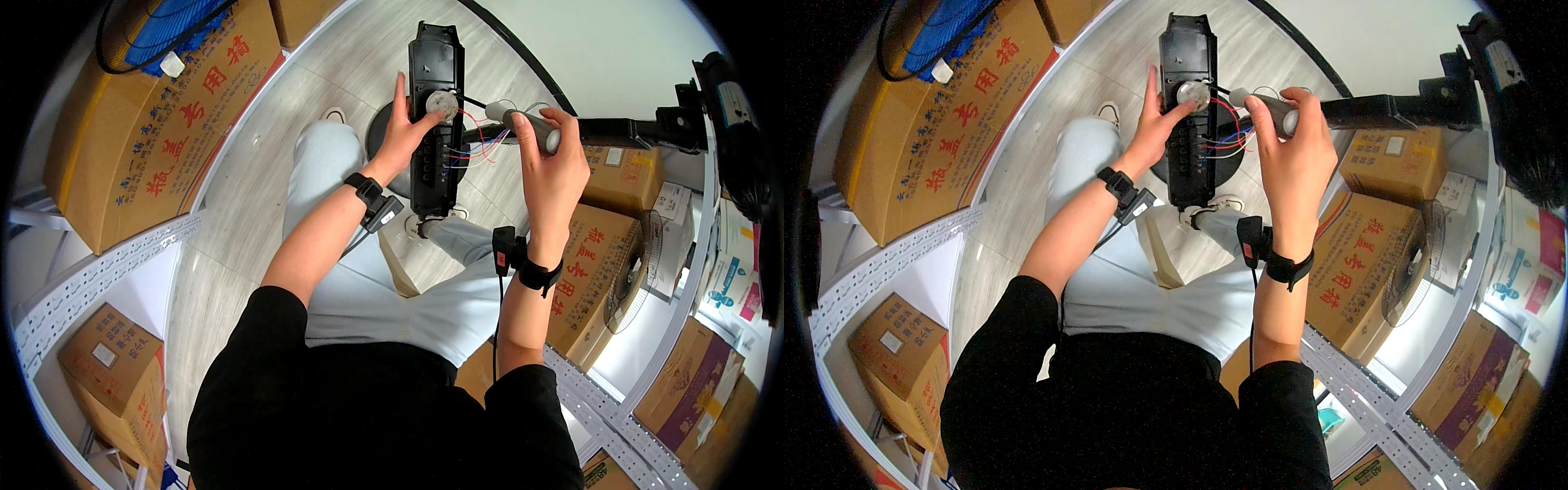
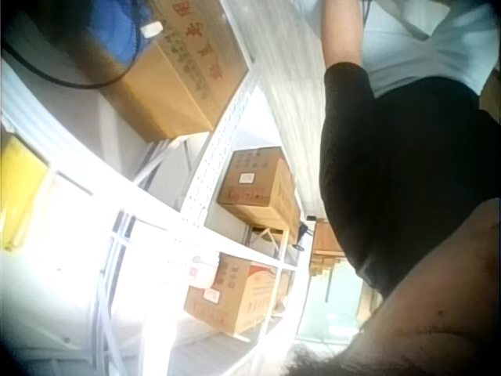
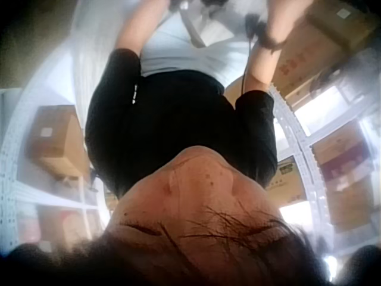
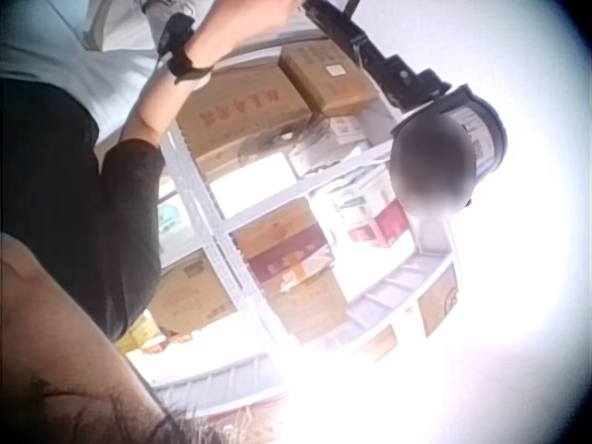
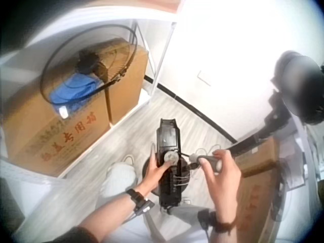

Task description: The person sits on the floor and uses a screwdriver to manipulate wires and components inside a black electronic device. They adjust connections and reposition the device while working.

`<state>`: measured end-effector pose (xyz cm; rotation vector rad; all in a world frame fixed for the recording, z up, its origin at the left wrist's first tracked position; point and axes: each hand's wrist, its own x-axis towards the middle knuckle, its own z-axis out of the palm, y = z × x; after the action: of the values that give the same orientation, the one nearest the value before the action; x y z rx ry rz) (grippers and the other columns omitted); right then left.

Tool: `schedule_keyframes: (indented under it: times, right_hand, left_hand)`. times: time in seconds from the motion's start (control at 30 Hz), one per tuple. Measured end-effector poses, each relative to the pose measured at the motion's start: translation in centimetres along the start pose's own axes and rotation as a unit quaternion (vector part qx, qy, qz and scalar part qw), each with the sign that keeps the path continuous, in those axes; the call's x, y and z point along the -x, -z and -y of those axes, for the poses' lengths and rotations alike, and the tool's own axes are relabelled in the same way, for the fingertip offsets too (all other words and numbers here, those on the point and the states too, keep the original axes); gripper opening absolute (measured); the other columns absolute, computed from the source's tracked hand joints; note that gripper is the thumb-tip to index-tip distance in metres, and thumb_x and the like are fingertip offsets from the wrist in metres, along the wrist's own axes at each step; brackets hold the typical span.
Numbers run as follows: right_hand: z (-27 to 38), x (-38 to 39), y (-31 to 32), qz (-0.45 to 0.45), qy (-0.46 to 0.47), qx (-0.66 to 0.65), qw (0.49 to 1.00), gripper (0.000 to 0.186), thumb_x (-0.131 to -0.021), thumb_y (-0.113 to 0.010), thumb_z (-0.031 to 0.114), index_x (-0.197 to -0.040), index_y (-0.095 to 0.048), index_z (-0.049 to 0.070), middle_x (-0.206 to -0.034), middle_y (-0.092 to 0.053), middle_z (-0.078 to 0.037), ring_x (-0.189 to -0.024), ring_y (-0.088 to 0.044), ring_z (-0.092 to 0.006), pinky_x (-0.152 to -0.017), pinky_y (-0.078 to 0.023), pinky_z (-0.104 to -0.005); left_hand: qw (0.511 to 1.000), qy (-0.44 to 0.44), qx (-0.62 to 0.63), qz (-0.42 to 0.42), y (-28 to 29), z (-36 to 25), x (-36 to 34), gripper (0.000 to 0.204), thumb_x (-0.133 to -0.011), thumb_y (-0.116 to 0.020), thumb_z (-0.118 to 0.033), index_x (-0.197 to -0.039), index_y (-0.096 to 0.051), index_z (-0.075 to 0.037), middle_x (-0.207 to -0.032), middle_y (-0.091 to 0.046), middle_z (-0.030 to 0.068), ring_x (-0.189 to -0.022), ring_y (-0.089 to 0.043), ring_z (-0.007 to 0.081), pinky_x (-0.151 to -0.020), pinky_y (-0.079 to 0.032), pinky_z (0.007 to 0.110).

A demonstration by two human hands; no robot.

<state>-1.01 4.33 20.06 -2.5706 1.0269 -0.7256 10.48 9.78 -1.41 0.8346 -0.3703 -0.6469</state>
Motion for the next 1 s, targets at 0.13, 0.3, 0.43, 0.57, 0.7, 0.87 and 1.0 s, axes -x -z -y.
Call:
schedule_keyframes:
  times: [0.13,0.3,0.43,0.57,0.7,0.87,1.0]
  right_hand:
    - [-0.5,-0.1,-0.1,0.033,0.048,-0.065,0.996,0.04,-0.08,-0.078,0.027,-0.107,-0.058,0.005,-0.101,-0.066,-0.017,-0.087,-0.067,-0.0279,-0.072,-0.053,-0.0338]
    - [0.6,0.0,0.0,0.031,-0.001,-0.007,1.0,0.038,-0.08,-0.077,0.022,-0.108,-0.057,0.005,-0.101,-0.065,-0.017,-0.089,-0.068,-0.0266,-0.07,-0.054,-0.0339]
    - [0.8,-0.3,0.3,0.019,-0.007,0.006,1.0,0.036,-0.081,-0.076,0.02,-0.108,-0.057,0.005,-0.098,-0.066,-0.017,-0.086,-0.069,-0.0252,-0.066,-0.054,-0.033]
    - [-0.6,-0.2,-0.5,0.018,0.063,-0.11,0.992,0.039,-0.082,-0.077,0.025,-0.108,-0.057,0.004,-0.095,-0.067,-0.016,-0.081,-0.069,-0.0259,-0.065,-0.054,-0.033]
    - [0.3,-0.4,-0.1,0.032,0.013,-0.009,0.999,0.04,-0.081,-0.077,0.023,-0.11,-0.057,0.004,-0.1,-0.065,-0.016,-0.084,-0.068,-0.0265,-0.066,-0.054,-0.0332]
    - [-0.5,-0.5,-0.1,-0.014,0.055,0.009,0.998,0.04,-0.081,-0.076,0.021,-0.111,-0.056,0.004,-0.104,-0.065,-0.016,-0.09,-0.067,-0.0273,-0.068,-0.054,-0.0336]
    - [-1.1,-0.1,-0.2,0.061,0.027,-0.136,0.989,0.041,-0.081,-0.076,0.025,-0.11,-0.057,0.004,-0.105,-0.064,-0.018,-0.091,-0.067,-0.0291,-0.069,-0.054,-0.0358]
  left_hand:
    - [0.995,0.101,0.02,0.011,0.8,0.6,0.0,0.05,-0.088,-0.065,-0.003,-0.132,-0.04,-0.003,-0.123,-0.054,0.01,-0.111,-0.055,0.0185,-0.093,-0.047,0.032]
    - [0.994,0.102,0.04,0.007,0.6,0.3,0.1,0.05,-0.086,-0.067,-0.004,-0.127,-0.04,-0.003,-0.12,-0.055,0.0098,-0.109,-0.055,0.0185,-0.094,-0.046,0.033]
    - [0.995,0.095,0.016,-0.018,0.3,0.0,0.4,0.055,-0.084,-0.07,-0.006,-0.127,-0.036,-0.004,-0.119,-0.054,0.01,-0.109,-0.055,0.0191,-0.095,-0.046,0.034]
    - [0.994,0.109,0.022,-0.019,0.2,0.1,0.4,0.056,-0.083,-0.072,-0.007,-0.126,-0.036,-0.004,-0.118,-0.053,0.0094,-0.11,-0.055,0.019,-0.095,-0.046,0.034]
    - [0.993,0.117,0.019,-0.007,0.3,0.1,0.3,0.058,-0.083,-0.072,-0.007,-0.128,-0.037,-0.005,-0.12,-0.054,0.0089,-0.111,-0.055,0.0185,-0.096,-0.046,0.034]
    - [0.994,0.107,0.019,0.013,0.2,-0.2,0.3,0.058,-0.083,-0.072,-0.006,-0.13,-0.038,-0.005,-0.121,-0.055,0.008,-0.112,-0.055,0.0182,-0.096,-0.046,0.033]
    - [0.993,0.113,0.04,0.013,0.1,-0.6,0.3,0.057,-0.084,-0.07,-0.004,-0.131,-0.039,-0.005,-0.121,-0.055,0.0072,-0.112,-0.055,0.0176,-0.096,-0.046,0.033]
